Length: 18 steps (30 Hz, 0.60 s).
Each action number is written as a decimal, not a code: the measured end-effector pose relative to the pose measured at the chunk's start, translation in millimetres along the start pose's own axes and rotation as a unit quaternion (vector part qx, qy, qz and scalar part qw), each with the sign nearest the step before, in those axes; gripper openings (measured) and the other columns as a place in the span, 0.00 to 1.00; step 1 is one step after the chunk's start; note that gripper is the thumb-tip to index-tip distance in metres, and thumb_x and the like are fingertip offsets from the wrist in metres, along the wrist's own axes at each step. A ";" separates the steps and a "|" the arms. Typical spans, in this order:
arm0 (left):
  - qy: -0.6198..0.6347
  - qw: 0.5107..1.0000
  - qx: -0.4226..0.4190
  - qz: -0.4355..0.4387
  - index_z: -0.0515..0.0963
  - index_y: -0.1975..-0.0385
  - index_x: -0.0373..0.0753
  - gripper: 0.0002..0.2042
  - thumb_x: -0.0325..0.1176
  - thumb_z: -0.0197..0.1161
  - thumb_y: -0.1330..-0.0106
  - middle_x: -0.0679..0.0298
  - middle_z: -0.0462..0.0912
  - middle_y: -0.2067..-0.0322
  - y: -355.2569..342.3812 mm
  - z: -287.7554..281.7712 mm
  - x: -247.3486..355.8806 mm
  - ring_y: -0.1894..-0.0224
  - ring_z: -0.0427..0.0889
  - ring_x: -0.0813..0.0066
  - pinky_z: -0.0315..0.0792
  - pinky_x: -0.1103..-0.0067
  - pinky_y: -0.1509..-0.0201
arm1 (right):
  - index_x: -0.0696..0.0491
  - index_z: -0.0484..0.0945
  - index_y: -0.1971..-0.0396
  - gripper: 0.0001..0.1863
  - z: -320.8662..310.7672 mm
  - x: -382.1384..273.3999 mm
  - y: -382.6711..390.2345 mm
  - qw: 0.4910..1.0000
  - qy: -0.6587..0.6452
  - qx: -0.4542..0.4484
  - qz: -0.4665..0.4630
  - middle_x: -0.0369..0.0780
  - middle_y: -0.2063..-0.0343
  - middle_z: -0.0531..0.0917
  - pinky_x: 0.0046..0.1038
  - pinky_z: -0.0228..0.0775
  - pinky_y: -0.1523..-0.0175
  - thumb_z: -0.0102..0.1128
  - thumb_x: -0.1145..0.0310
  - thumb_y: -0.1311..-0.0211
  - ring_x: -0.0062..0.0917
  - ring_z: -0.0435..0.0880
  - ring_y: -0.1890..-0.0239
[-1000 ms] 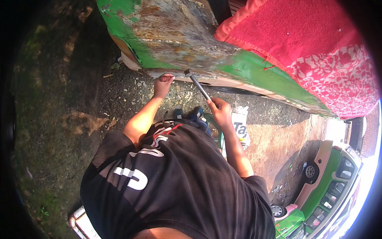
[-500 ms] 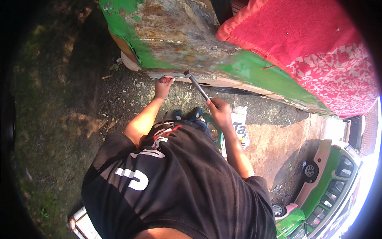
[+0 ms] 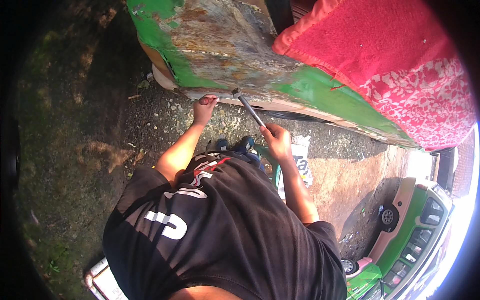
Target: The person uses a hammer to repeatedly strike a green metal panel, likely to flatten or shape it. The hands hold the hammer and strike the same area multiple times while the panel remains stationary under a red cloth.
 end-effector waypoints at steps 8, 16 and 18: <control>0.004 1.000 -0.002 -0.008 0.83 0.68 0.34 0.06 0.29 0.70 0.40 0.61 0.86 0.71 -0.5 3.2 -3.8 0.68 0.82 0.76 0.74 0.78 0.59 | 0.61 0.82 0.57 0.20 1.1 -2.0 -3.6 1.000 0.010 -0.009 0.015 0.45 0.73 0.85 0.29 0.73 0.61 0.63 0.57 0.37 0.23 0.82 0.70; 0.018 1.000 -0.017 0.002 0.83 0.66 0.33 0.07 0.30 0.69 0.38 0.62 0.85 0.75 -10.6 3.6 0.6 0.71 0.80 0.81 0.74 0.80 0.62 | 0.60 0.81 0.52 0.20 17.6 -52.9 -11.3 0.995 0.064 -0.032 -0.068 0.46 0.76 0.81 0.29 0.69 0.65 0.62 0.58 0.35 0.26 0.78 0.74; 0.000 1.000 -0.010 0.008 0.83 0.65 0.33 0.07 0.30 0.69 0.38 0.62 0.85 0.75 -14.0 3.7 7.5 0.71 0.81 0.80 0.74 0.79 0.62 | 0.60 0.80 0.51 0.19 26.3 -71.4 -15.5 0.991 0.047 -0.033 -0.123 0.41 0.81 0.76 0.26 0.65 0.70 0.63 0.61 0.34 0.19 0.70 0.77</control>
Point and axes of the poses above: each hand's wrist, its own y-axis away from the middle knuckle, its own z-axis out of the palm, x = y × z, the point moved 2 cm from there along -y, towards the middle knuckle
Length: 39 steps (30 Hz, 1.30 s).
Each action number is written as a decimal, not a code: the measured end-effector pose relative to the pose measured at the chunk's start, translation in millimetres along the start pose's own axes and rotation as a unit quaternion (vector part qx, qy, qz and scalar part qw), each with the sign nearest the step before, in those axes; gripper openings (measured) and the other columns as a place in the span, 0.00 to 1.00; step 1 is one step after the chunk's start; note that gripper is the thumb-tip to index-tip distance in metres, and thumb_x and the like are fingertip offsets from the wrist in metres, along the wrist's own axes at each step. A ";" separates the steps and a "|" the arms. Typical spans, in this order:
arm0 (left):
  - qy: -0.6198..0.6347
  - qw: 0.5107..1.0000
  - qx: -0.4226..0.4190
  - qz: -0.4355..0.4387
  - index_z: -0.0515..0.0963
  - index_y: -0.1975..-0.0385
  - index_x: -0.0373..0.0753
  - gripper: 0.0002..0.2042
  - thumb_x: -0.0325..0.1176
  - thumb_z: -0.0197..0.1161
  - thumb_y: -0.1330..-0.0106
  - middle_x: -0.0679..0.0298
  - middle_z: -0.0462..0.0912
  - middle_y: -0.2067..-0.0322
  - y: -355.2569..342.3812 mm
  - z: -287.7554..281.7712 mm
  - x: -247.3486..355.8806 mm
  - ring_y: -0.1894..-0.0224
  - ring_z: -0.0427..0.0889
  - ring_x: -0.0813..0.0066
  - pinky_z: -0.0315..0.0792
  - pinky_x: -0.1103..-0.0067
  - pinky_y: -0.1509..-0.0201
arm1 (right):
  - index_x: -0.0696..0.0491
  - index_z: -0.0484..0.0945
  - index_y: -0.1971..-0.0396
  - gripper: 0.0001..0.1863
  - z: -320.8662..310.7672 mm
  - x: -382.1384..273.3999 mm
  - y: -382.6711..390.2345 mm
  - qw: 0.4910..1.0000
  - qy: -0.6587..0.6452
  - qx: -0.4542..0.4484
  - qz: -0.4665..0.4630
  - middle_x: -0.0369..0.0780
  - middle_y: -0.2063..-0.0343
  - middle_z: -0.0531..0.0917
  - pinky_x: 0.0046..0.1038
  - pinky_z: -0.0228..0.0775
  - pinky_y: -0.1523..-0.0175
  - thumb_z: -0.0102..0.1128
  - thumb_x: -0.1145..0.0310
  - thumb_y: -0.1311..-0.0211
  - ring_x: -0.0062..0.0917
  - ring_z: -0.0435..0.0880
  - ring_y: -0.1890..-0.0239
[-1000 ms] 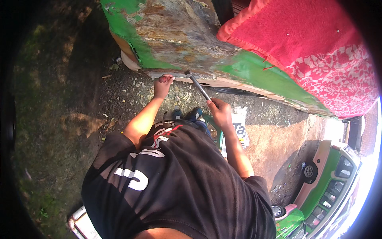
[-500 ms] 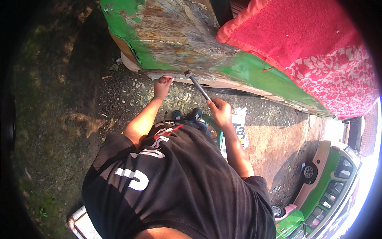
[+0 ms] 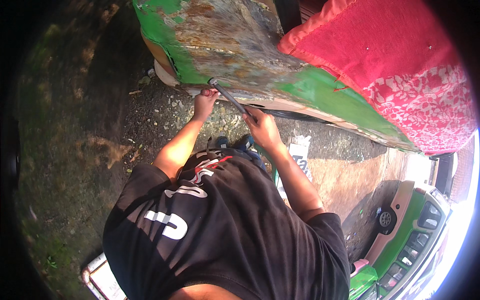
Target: The person uses a hammer to repeatedly strike a green metal panel, likely to flatten or shape it. The hands hold the hammer and strike the same area multiple times while the panel remains stationary under a red cloth.
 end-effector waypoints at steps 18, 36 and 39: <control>0.003 0.999 0.047 0.005 0.81 0.72 0.34 0.10 0.35 0.70 0.40 0.55 0.85 0.76 -12.2 10.9 -66.4 0.74 0.84 0.66 0.73 0.73 0.67 | 0.35 0.74 0.40 0.21 18.3 -0.5 -17.9 0.979 0.156 -0.024 -0.126 0.50 0.75 0.83 0.45 0.74 0.65 0.53 0.55 0.31 0.48 0.82 0.71; -0.081 0.997 -0.011 0.015 0.83 0.68 0.35 0.06 0.30 0.68 0.38 0.56 0.85 0.73 0.2 8.9 4.6 0.71 0.84 0.68 0.74 0.75 0.65 | 0.46 0.75 0.40 0.21 10.3 -5.1 0.9 0.980 0.036 0.059 -0.187 0.48 0.80 0.79 0.32 0.70 0.70 0.57 0.67 0.32 0.37 0.76 0.81; -0.068 0.997 -0.015 0.015 0.83 0.68 0.34 0.06 0.30 0.68 0.38 0.56 0.86 0.73 -4.6 8.4 -7.0 0.71 0.84 0.70 0.75 0.75 0.64 | 0.46 0.76 0.41 0.20 15.3 4.8 -1.8 0.976 0.113 0.033 -0.180 0.50 0.78 0.80 0.37 0.71 0.70 0.58 0.66 0.33 0.42 0.79 0.78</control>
Point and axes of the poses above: each hand's wrist, its own y-axis away from the middle knuckle, its own z-axis out of the palm, x = y × z, the point moved 2 cm from there along -y, towards the middle knuckle
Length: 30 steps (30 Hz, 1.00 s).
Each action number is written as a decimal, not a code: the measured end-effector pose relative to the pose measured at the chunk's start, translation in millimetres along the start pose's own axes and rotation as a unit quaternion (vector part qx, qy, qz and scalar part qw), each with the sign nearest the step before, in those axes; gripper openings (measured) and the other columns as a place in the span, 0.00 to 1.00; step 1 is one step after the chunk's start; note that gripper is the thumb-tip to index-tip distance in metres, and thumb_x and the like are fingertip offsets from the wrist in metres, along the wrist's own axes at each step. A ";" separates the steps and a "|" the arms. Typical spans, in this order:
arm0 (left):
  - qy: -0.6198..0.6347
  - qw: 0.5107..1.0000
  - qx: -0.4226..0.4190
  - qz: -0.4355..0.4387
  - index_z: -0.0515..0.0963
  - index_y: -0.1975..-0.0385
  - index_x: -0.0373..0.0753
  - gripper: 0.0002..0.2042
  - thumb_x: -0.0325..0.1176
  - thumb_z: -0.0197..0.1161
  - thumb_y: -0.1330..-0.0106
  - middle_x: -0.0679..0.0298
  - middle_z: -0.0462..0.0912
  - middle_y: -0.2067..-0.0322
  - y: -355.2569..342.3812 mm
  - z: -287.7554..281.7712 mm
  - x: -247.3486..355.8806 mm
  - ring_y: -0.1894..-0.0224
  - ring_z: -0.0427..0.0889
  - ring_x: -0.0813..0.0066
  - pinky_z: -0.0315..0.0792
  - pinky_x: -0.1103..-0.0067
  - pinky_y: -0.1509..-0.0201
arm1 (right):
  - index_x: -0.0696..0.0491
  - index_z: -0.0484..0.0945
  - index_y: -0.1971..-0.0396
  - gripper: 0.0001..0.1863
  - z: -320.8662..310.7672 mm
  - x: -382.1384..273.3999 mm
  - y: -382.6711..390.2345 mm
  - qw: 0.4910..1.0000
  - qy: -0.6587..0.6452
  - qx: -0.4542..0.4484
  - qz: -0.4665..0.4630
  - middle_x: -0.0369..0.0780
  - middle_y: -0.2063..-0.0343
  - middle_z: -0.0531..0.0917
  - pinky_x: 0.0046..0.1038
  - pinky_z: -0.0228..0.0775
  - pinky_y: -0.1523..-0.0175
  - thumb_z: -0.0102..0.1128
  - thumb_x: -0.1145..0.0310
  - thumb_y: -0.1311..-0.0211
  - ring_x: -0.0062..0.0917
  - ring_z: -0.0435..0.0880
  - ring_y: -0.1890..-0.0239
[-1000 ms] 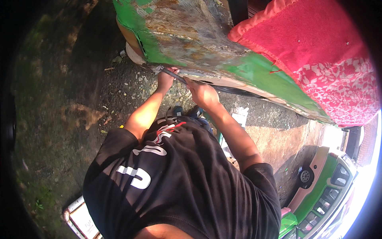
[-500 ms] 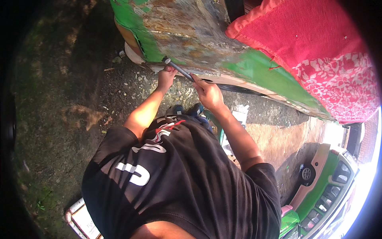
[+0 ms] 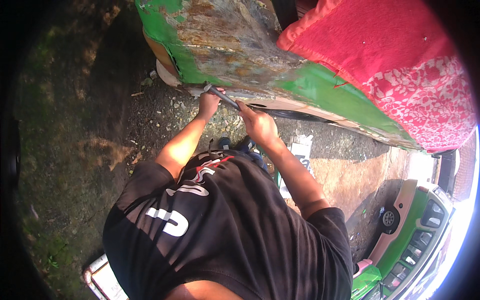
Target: The person uses a hammer to repeatedly strike a green metal panel, likely to flatten or shape it. The hands hold the hammer and strike the same area multiple times while the panel remains stationary under a red cloth.
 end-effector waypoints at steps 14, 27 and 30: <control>0.051 0.998 -0.027 -0.020 0.83 0.65 0.36 0.07 0.31 0.69 0.39 0.58 0.85 0.74 5.5 -2.2 -10.5 0.71 0.82 0.74 0.74 0.76 0.63 | 0.59 0.82 0.58 0.18 -13.1 20.3 26.5 0.976 -0.088 0.023 0.199 0.43 0.82 0.78 0.29 0.65 0.72 0.63 0.57 0.35 0.24 0.73 0.79; 0.053 0.998 -0.014 -0.038 0.83 0.65 0.36 0.08 0.33 0.68 0.37 0.61 0.86 0.72 10.2 2.7 -11.3 0.69 0.82 0.77 0.74 0.78 0.61 | 0.61 0.83 0.59 0.18 -20.0 54.7 63.8 0.955 -0.138 0.073 0.251 0.32 0.82 0.75 0.23 0.60 0.74 0.63 0.58 0.34 0.13 0.68 0.78; 0.052 0.998 0.001 -0.025 0.83 0.65 0.35 0.08 0.33 0.67 0.37 0.62 0.86 0.72 12.8 4.3 -13.1 0.69 0.81 0.79 0.74 0.79 0.61 | 0.61 0.82 0.59 0.19 -21.5 71.0 63.9 0.948 -0.174 0.057 0.261 0.31 0.82 0.75 0.21 0.58 0.75 0.63 0.58 0.34 0.11 0.68 0.78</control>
Point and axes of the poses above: each hand's wrist, its own y-axis away from the middle knuckle, its own z-axis out of the palm, x = y × z, the point moved 2 cm from there along -y, towards the middle knuckle
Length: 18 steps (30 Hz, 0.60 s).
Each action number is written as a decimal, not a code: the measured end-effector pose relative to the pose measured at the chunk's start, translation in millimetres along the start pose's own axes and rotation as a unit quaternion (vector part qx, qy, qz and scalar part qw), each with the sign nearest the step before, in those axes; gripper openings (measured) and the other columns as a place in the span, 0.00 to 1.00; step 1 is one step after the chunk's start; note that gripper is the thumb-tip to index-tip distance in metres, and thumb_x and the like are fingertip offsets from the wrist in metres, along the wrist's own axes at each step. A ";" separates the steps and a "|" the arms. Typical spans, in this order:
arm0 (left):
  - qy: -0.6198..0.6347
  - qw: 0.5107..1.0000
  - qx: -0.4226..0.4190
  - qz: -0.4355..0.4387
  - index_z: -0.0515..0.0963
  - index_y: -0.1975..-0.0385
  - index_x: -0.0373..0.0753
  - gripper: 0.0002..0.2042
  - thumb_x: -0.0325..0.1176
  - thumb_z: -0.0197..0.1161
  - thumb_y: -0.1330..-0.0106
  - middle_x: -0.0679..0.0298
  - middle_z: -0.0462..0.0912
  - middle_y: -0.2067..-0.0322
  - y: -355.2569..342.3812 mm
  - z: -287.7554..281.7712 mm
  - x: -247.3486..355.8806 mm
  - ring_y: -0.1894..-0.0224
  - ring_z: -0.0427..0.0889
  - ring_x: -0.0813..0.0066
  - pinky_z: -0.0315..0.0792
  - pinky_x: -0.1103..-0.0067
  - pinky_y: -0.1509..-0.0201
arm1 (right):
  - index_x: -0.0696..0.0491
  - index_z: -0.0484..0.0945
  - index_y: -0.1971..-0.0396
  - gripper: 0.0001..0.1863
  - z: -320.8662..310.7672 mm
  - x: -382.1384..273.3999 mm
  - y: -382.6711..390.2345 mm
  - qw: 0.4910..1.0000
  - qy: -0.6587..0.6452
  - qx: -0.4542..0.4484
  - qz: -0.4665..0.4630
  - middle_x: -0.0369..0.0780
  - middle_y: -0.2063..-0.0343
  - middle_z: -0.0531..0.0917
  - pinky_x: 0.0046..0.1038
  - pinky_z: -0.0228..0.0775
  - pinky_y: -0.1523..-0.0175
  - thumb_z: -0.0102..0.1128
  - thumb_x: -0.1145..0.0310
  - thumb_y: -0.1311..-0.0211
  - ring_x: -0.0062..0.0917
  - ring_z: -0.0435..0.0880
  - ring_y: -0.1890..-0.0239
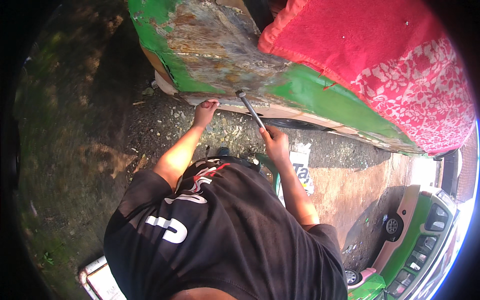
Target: The person uses a hammer to repeatedly strike a green metal panel, likely to flatten or shape it. The hands hold the hammer and strike the same area multiple times while the panel remains stationary under a red cloth.
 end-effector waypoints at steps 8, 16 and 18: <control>-0.004 0.998 0.057 -0.027 0.83 0.63 0.37 0.07 0.32 0.67 0.38 0.66 0.86 0.71 19.2 8.6 -3.4 0.68 0.81 0.81 0.74 0.81 0.60 | 0.61 0.82 0.58 0.17 -17.8 18.1 0.5 0.999 -0.009 -0.030 -0.035 0.29 0.84 0.72 0.21 0.56 0.76 0.63 0.60 0.34 0.11 0.65 0.80; 0.030 0.994 0.094 -0.041 0.83 0.64 0.36 0.06 0.30 0.67 0.37 0.67 0.86 0.69 22.7 10.1 -21.4 0.67 0.82 0.82 0.74 0.82 0.58 | 0.59 0.83 0.61 0.16 -37.6 63.4 14.1 0.997 -0.034 -0.072 -0.008 0.37 0.84 0.76 0.27 0.64 0.72 0.64 0.60 0.37 0.18 0.70 0.80; 0.058 0.991 0.106 -0.060 0.84 0.63 0.36 0.06 0.29 0.68 0.37 0.68 0.86 0.69 22.4 11.9 -22.5 0.67 0.81 0.83 0.73 0.84 0.59 | 0.60 0.83 0.61 0.16 -46.1 69.2 18.2 0.998 -0.035 -0.062 -0.003 0.37 0.84 0.76 0.27 0.64 0.73 0.64 0.61 0.37 0.17 0.70 0.80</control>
Point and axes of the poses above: each hand's wrist, its own y-axis away from the middle knuckle, its own z-axis out of the palm, x = y × z, the point moved 2 cm from there along -y, towards the middle knuckle
